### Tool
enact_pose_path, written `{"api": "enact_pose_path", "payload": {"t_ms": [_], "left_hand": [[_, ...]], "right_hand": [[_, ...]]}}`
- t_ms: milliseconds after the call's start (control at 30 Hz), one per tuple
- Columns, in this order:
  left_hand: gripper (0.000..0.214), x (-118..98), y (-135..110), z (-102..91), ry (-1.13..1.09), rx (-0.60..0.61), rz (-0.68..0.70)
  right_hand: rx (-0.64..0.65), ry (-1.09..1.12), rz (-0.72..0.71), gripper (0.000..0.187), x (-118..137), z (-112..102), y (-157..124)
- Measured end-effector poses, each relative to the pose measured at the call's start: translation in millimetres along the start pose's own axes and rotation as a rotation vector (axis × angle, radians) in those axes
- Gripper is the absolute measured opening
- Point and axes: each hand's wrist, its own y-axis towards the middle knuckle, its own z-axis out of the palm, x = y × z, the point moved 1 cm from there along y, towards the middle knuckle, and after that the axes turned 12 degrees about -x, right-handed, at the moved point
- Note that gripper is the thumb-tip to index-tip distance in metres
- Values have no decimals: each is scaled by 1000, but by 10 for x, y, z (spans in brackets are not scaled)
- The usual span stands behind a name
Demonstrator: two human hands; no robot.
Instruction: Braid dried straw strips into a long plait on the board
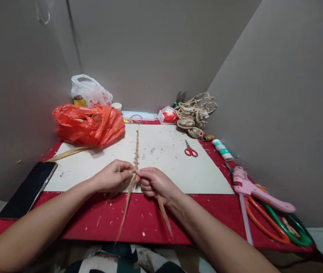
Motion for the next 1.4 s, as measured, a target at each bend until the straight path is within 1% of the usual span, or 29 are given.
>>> {"api": "enact_pose_path", "payload": {"t_ms": [67, 133, 200, 300, 367, 433, 500, 533, 567, 600, 633, 667, 700, 733, 767, 867, 900, 933, 1033, 1200, 1300, 1400], "left_hand": [[25, -26, -32, -1, 19, 30, -58], [30, -49, -79, 28, 17, 48, -110], [35, -44, -128, 91, 6, 37, -130], [33, 27, -185, 228, -11, -33, -108], [28, 71, -212, 311, 2, -100, -75], [26, 72, -231, 354, 15, -134, -49], [28, 23, -230, 335, 45, -128, -41], [29, -12, -219, 301, 69, -128, -47], [29, -48, -200, 253, 95, -151, -55], [29, -80, -172, 196, 120, -205, -59], [28, -104, -139, 137, 133, -286, -57], [26, -117, -103, 85, 128, -375, -44], [24, -117, -69, 48, 103, -438, -28], [23, -104, -37, 30, 55, -460, -17], [22, -79, -10, 31, -9, -424, -23], [23, 13, 21, 103, -186, -167, -132], [25, 30, 17, 124, -199, -112, -146], [26, 36, 9, 136, -186, -84, -138], [27, -3, -17, 118, -94, -82, -68], [27, -59, -12, 38, 16, -51, -106], [25, -9, 17, 25, -51, -23, -123], [25, 61, 47, 36, -154, 2, -154]], "right_hand": [[-91, -31, -46, 20, -7, 32, -20], [-134, -43, -76, 22, -17, 61, -36], [-114, -23, -79, 26, -28, 83, -46], [-46, 5, -54, 26, -46, 107, -54], [-54, -3, -58, 25, -54, 118, -56], [-88, 1, -67, 25, -55, 124, -58], [-111, 34, -51, 25, -49, 117, -55], [-106, 53, -38, 24, -44, 109, -52], [-96, 73, -26, 24, -39, 99, -47], [-81, 88, -17, 23, -33, 87, -40], [-60, 99, -10, 23, -28, 76, -33], [-36, 110, -5, 22, -24, 66, -25], [-12, 121, -1, 22, -21, 58, -19], [9, 132, 1, 22, -17, 53, -14], [29, 137, 1, 23, -12, 50, -12], [75, 125, 7, 24, 7, 44, -25], [81, 110, 12, 24, 14, 39, -34], [84, 90, 15, 25, 21, 31, -45], [86, -7, -14, 25, 35, -6, -70], [36, -321, -179, 24, 50, -55, -64], [21, -494, -298, 25, 71, -52, -57], [2, -613, -408, 22, 85, -40, -59]]}}
